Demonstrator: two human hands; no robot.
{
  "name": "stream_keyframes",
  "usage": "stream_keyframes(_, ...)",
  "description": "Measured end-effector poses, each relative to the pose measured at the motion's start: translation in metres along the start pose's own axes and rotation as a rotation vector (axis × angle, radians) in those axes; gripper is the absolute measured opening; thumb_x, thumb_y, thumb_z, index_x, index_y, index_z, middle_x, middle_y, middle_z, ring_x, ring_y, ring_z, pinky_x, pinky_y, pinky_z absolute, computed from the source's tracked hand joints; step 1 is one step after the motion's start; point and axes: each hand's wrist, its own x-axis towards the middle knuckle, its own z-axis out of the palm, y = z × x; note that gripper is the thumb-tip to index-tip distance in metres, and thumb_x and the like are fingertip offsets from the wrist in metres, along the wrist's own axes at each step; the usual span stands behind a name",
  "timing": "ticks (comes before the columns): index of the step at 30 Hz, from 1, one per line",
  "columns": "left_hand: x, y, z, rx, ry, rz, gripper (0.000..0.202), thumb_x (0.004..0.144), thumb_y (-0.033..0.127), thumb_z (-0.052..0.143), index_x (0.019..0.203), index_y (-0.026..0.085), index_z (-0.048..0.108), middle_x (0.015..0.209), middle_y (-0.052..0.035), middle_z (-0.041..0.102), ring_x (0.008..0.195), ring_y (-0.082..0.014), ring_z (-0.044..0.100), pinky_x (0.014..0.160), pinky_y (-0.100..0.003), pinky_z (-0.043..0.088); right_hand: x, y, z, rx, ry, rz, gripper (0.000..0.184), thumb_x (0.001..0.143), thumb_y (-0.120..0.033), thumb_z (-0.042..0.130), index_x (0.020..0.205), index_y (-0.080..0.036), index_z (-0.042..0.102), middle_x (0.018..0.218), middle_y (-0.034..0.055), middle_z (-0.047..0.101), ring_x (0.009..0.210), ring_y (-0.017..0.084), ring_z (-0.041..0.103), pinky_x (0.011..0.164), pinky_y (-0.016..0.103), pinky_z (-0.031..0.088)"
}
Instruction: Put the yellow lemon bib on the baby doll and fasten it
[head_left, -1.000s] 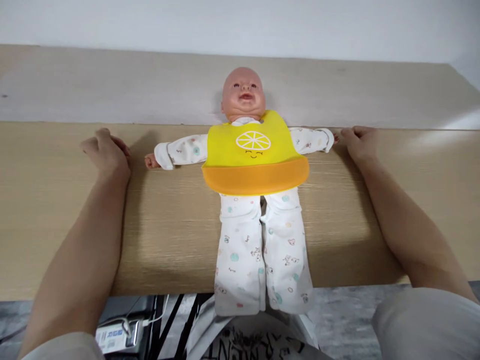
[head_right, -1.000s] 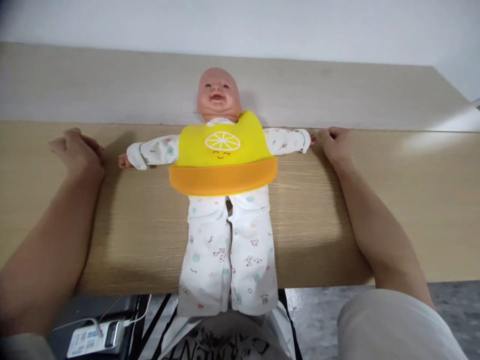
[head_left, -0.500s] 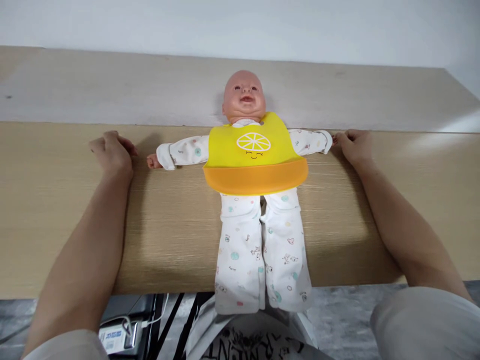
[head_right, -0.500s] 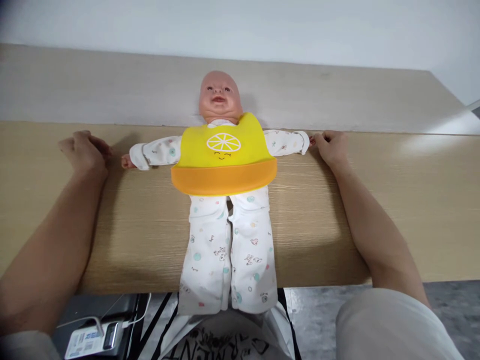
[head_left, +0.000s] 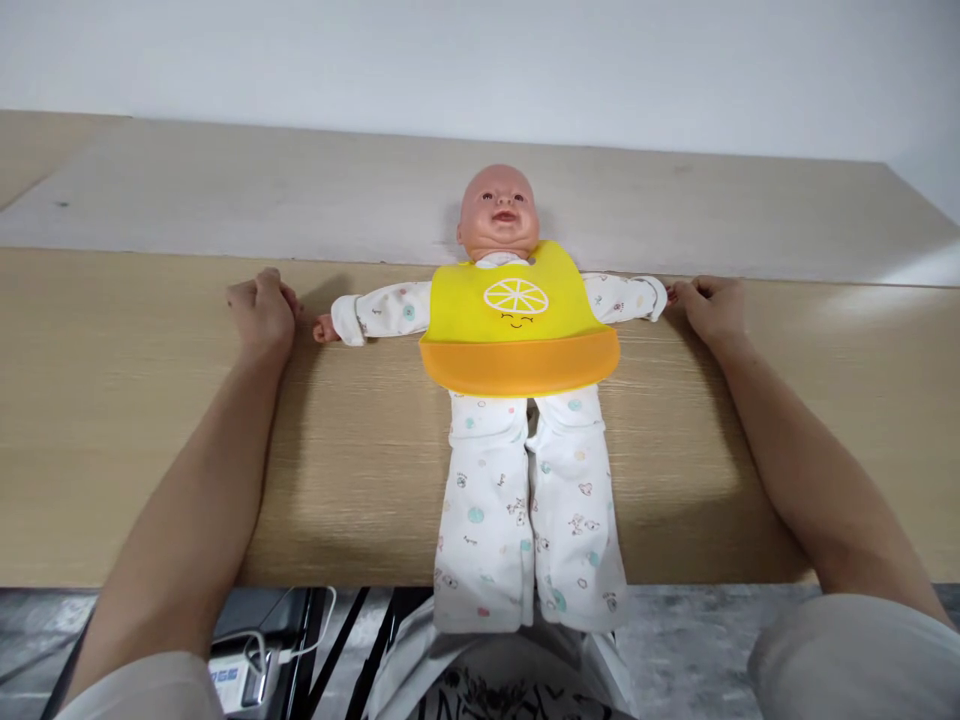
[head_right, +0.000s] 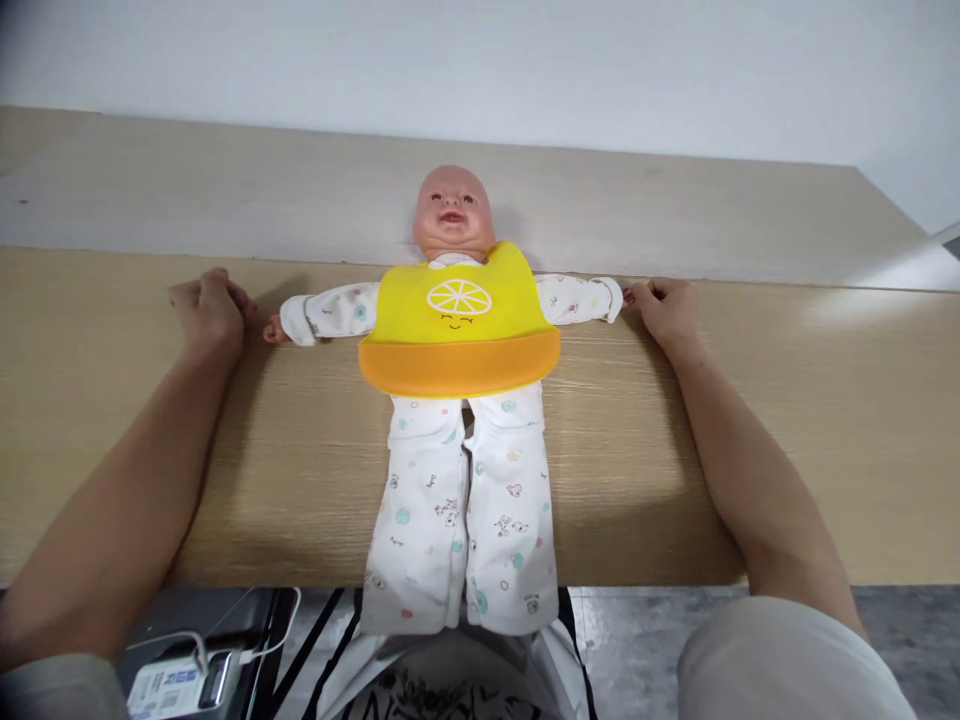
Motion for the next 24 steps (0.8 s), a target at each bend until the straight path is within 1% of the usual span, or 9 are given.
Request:
stream_keyframes(3,-0.011,0.016,0.0,0.021,-0.044,0.03,0.045,0.093,0.02,0.042,0.048,0.016,0.044,0.035,0.0042,0.038,0.039,-0.0094,0.038,0.044,-0.028,0.032,-0.001,0.002,0.001,0.009,0.012,-0.016,0.026,0.08,-0.009,0.058,0.054,-0.012,0.057,0.05,-0.0019,0.043,0.051,0.004,0.03,0.057,0.024,0.025)
stream_keyframes(8,-0.014,0.016,-0.004,0.119,-0.031,0.118,0.045,0.094,0.022,0.044,0.049,0.014,0.045,0.041,0.0035,0.041,0.044,-0.0089,0.038,0.047,-0.026,0.029,0.0,0.01,0.006,0.06,0.179,-0.138,0.033,0.081,-0.024,0.054,0.051,-0.015,0.042,0.051,-0.0014,0.034,0.052,0.007,0.029,0.055,0.025,0.024)
stream_keyframes(10,-0.017,0.017,-0.005,0.168,-0.008,0.157,0.041,0.092,0.02,0.044,0.051,0.014,0.045,0.045,0.0037,0.04,0.048,-0.0085,0.039,0.049,-0.026,0.029,0.0,0.005,0.008,0.091,0.229,-0.198,0.03,0.08,-0.025,0.053,0.054,-0.015,0.043,0.053,-0.0006,0.037,0.053,0.008,0.032,0.054,0.024,0.027)
stream_keyframes(12,-0.022,0.024,-0.005,0.2,-0.007,0.21,0.033,0.089,0.018,0.044,0.056,0.015,0.047,0.051,0.0038,0.042,0.054,-0.0085,0.042,0.053,-0.024,0.03,0.001,-0.009,0.011,0.136,0.225,-0.249,0.023,0.079,-0.025,0.054,0.058,-0.015,0.047,0.055,0.0001,0.043,0.054,0.008,0.038,0.054,0.022,0.031)
stream_keyframes(15,-0.027,0.05,0.005,0.223,-0.119,0.261,0.022,0.082,0.015,0.046,0.061,0.014,0.053,0.056,0.0033,0.046,0.061,-0.0085,0.046,0.058,-0.022,0.033,0.005,-0.041,0.021,0.276,0.092,-0.211,0.012,0.079,-0.023,0.054,0.071,-0.015,0.055,0.06,0.0015,0.054,0.053,0.009,0.05,0.053,0.02,0.04)
stream_keyframes(18,-0.027,0.085,0.033,0.097,-0.397,0.207,0.016,0.078,0.014,0.046,0.066,0.014,0.057,0.061,0.0,0.056,0.057,-0.0103,0.053,0.056,-0.023,0.039,0.018,-0.079,0.042,0.441,-0.148,-0.046,0.014,0.081,-0.024,0.053,0.085,-0.013,0.06,0.071,0.0058,0.064,0.06,0.012,0.062,0.056,0.022,0.05)
stream_keyframes(20,-0.028,0.107,0.058,-0.016,-0.584,0.131,0.011,0.077,0.013,0.048,0.073,0.013,0.058,0.066,-0.0048,0.063,0.057,-0.0145,0.059,0.058,-0.027,0.046,0.028,-0.102,0.06,0.499,-0.313,0.054,0.018,0.083,-0.025,0.053,0.092,-0.012,0.061,0.076,0.0081,0.067,0.065,0.014,0.066,0.062,0.026,0.055)
stream_keyframes(22,-0.032,0.122,0.083,-0.096,-0.679,0.003,0.008,0.074,0.014,0.051,0.076,0.013,0.059,0.065,-0.0088,0.065,0.055,-0.0187,0.062,0.06,-0.033,0.05,0.035,-0.12,0.08,0.506,-0.438,0.124,0.017,0.083,-0.023,0.054,0.094,-0.011,0.061,0.075,0.0082,0.067,0.065,0.015,0.066,0.064,0.028,0.056)
stream_keyframes(24,-0.04,0.131,0.105,-0.088,-0.72,-0.145,0.008,0.071,0.014,0.055,0.076,0.013,0.062,0.061,-0.0103,0.065,0.053,-0.0203,0.062,0.06,-0.034,0.05,0.038,-0.134,0.097,0.49,-0.525,0.148,0.012,0.081,-0.019,0.055,0.086,-0.01,0.06,0.067,0.006,0.063,0.058,0.014,0.062,0.059,0.025,0.053)
